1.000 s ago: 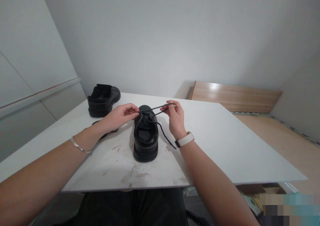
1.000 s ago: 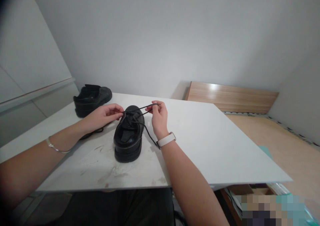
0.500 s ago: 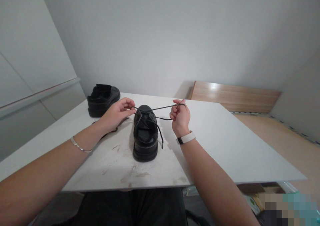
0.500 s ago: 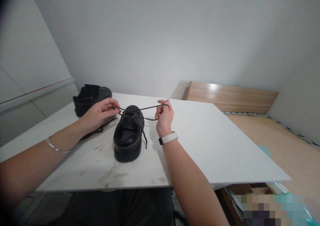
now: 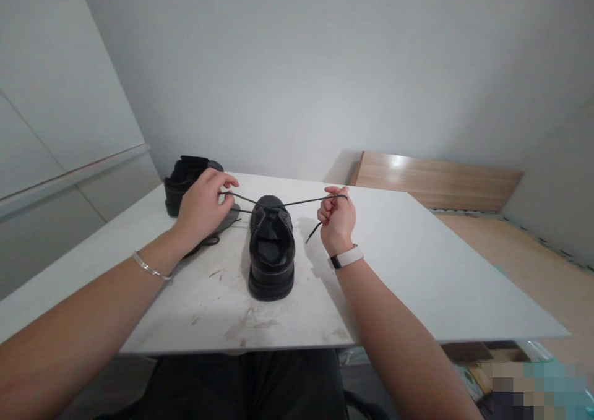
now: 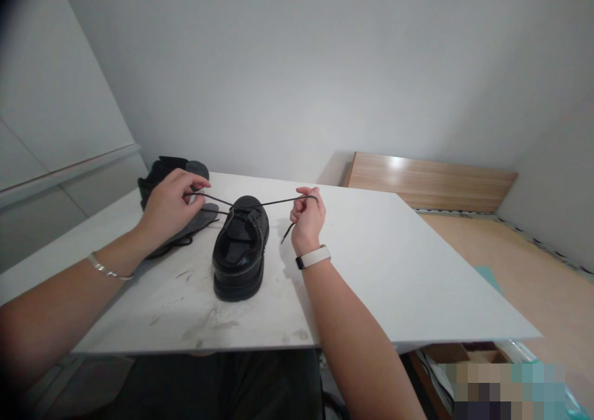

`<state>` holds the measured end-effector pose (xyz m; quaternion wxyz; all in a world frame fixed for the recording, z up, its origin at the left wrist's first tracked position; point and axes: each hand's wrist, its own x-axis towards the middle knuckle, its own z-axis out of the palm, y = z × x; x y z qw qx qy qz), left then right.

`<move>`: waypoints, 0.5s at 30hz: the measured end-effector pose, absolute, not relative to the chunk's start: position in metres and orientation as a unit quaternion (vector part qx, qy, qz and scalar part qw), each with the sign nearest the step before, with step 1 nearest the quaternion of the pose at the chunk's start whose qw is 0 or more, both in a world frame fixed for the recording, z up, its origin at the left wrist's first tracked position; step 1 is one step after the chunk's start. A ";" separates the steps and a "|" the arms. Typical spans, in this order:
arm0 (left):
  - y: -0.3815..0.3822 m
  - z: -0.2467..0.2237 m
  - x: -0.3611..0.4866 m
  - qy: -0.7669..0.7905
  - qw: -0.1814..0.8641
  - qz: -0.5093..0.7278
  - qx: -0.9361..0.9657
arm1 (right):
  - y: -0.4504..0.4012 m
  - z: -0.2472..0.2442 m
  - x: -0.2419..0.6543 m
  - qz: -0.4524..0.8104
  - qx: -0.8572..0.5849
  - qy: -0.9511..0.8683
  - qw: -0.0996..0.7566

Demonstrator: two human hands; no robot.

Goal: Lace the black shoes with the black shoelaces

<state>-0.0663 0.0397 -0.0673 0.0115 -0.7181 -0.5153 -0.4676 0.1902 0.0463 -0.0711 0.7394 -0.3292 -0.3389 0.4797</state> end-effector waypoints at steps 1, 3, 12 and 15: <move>0.041 -0.066 -0.068 -0.519 0.005 -0.478 -0.709 | 0.046 -0.071 0.190 0.479 -0.327 -0.339 0.741; 0.043 -0.064 -0.071 -0.536 -0.101 -0.525 -0.653 | 0.046 -0.071 0.190 0.478 -0.323 -0.339 0.743; 0.045 -0.045 -0.079 -0.494 -0.486 -0.508 -0.511 | 0.047 -0.072 0.192 0.486 -0.309 -0.350 0.739; 0.039 -0.042 -0.075 -0.427 -0.529 -0.518 -0.519 | 0.046 -0.072 0.193 0.518 -0.269 -0.419 0.696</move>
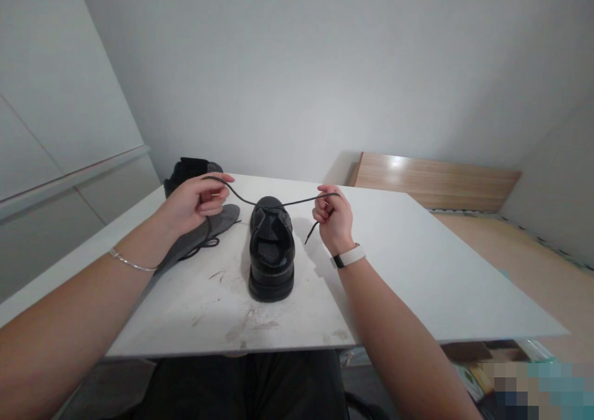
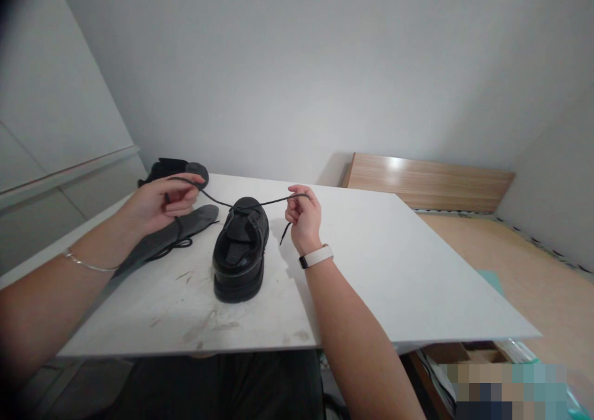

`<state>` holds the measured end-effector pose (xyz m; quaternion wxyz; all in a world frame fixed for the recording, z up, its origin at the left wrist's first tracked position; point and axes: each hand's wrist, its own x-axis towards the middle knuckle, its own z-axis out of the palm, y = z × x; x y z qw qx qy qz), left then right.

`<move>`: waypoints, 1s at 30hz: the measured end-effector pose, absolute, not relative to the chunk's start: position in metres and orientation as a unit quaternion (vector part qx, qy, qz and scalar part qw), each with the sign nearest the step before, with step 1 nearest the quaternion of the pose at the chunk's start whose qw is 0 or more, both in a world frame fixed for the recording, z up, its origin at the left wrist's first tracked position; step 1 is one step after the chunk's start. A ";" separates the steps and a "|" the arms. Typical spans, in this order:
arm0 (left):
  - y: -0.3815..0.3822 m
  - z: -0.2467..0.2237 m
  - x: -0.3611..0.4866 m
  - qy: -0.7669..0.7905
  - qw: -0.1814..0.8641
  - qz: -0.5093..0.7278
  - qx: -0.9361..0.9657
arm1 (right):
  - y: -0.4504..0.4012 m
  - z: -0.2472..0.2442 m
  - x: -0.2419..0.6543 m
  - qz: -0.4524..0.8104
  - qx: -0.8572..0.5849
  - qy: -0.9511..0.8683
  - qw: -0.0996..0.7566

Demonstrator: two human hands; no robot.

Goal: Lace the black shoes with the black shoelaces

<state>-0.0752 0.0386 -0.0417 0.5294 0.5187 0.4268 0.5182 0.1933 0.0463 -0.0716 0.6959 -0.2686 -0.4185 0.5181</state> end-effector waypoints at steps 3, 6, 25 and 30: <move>0.029 -0.043 -0.072 0.343 0.558 0.521 0.547 | 0.041 -0.069 0.193 0.547 -0.226 -0.499 0.632; 0.021 -0.045 -0.074 0.301 0.566 0.458 0.616 | 0.032 -0.065 0.194 0.564 -0.199 -0.572 0.561; 0.036 -0.087 -0.035 0.443 0.224 0.442 0.747 | 0.059 -0.114 0.179 0.337 -0.377 -0.689 0.519; 0.040 -0.091 -0.039 0.479 0.220 0.420 0.739 | 0.059 -0.115 0.177 0.331 -0.374 -0.689 0.524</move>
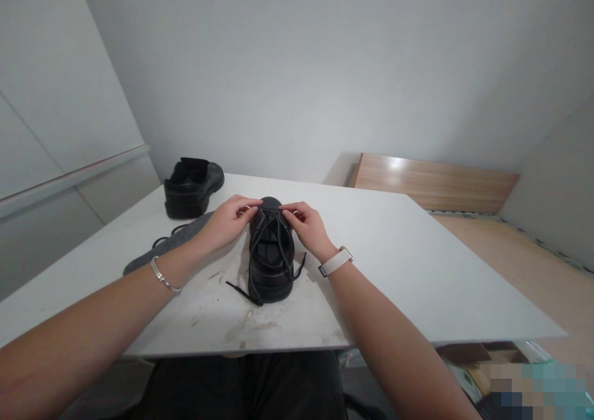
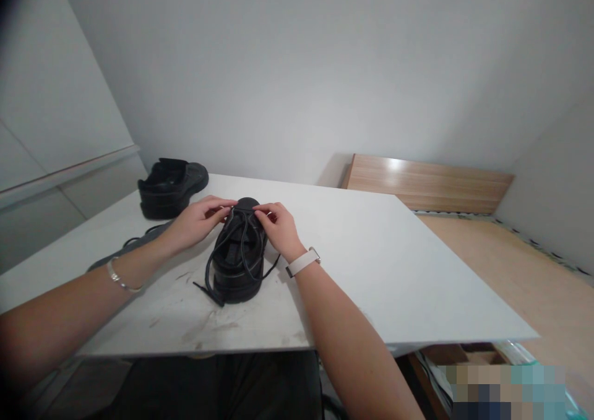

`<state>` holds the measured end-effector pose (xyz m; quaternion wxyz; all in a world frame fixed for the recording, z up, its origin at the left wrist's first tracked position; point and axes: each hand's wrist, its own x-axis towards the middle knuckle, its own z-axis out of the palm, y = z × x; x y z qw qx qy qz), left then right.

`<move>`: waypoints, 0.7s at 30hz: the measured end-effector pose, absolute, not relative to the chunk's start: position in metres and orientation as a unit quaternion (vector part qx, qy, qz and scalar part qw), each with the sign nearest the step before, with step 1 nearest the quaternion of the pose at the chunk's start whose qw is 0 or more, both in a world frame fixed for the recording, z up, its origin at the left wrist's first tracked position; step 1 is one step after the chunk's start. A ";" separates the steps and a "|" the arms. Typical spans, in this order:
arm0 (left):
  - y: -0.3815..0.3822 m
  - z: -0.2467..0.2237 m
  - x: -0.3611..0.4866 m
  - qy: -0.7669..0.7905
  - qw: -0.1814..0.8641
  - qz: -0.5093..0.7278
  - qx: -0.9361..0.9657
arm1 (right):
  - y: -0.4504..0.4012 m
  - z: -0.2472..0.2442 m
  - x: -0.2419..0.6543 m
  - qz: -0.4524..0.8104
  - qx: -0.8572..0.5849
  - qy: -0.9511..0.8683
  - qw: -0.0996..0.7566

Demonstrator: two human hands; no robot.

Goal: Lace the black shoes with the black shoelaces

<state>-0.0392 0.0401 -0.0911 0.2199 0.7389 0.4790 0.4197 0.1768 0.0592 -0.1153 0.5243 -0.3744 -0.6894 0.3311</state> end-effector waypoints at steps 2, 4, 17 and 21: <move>0.041 -0.090 -0.041 0.482 0.226 0.410 0.741 | 0.059 -0.115 0.175 0.323 -0.379 -0.687 0.529; 0.041 -0.089 -0.041 0.472 0.231 0.416 0.742 | 0.059 -0.115 0.172 0.310 -0.385 -0.687 0.533; 0.040 -0.091 -0.036 0.442 0.209 0.418 0.765 | 0.046 -0.104 0.166 0.215 -0.355 -0.722 0.554; 0.039 -0.090 -0.033 0.424 0.200 0.415 0.780 | 0.041 -0.098 0.165 0.260 -0.331 -0.714 0.559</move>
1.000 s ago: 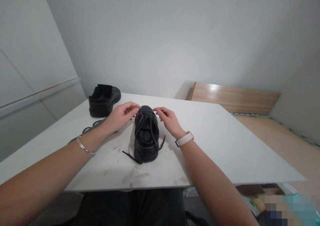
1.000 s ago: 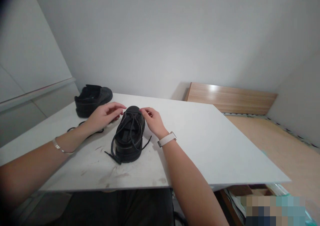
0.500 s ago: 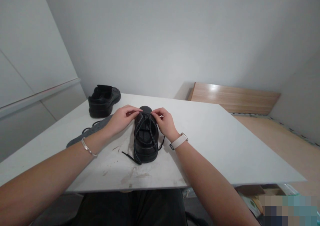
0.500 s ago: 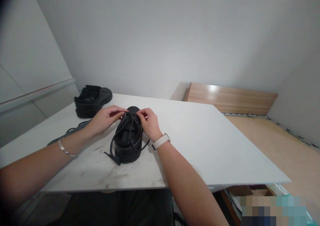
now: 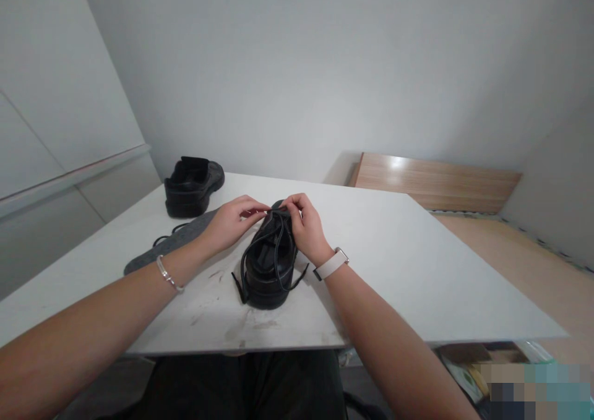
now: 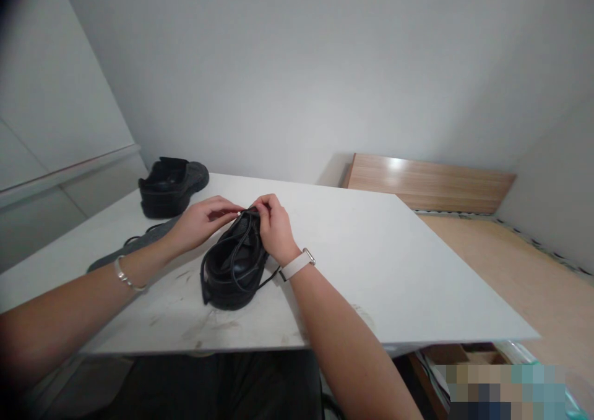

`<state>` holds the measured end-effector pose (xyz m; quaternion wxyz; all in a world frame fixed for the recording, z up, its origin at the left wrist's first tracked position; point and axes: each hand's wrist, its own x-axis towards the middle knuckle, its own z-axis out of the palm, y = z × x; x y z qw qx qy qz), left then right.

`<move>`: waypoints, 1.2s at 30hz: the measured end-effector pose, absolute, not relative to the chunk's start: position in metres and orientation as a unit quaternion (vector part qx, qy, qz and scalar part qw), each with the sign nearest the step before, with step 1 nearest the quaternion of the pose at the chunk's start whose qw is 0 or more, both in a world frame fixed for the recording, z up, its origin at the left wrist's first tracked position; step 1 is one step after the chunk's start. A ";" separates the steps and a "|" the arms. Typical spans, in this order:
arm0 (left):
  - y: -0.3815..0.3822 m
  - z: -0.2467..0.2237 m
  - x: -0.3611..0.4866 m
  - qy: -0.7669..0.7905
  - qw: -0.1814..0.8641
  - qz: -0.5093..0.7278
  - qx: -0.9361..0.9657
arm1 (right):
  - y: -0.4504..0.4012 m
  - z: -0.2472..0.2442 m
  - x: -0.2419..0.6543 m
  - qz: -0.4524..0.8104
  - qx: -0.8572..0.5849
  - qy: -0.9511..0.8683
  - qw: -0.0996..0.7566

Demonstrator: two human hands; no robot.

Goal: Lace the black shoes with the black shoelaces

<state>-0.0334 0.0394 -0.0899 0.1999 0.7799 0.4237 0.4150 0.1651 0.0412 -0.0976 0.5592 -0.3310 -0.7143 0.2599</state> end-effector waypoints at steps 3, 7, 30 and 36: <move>0.039 -0.089 -0.032 0.416 0.191 0.424 0.782 | 0.040 -0.097 0.164 0.279 -0.316 -0.707 0.568; 0.038 -0.090 -0.030 0.417 0.190 0.419 0.784 | 0.041 -0.100 0.162 0.306 -0.310 -0.695 0.573; 0.025 -0.074 -0.038 0.436 0.089 0.404 0.799 | 0.042 -0.090 0.175 0.391 -0.286 -0.667 0.566; 0.038 -0.078 -0.052 0.531 0.008 0.252 0.809 | 0.058 -0.096 0.187 0.247 -0.429 -0.610 0.619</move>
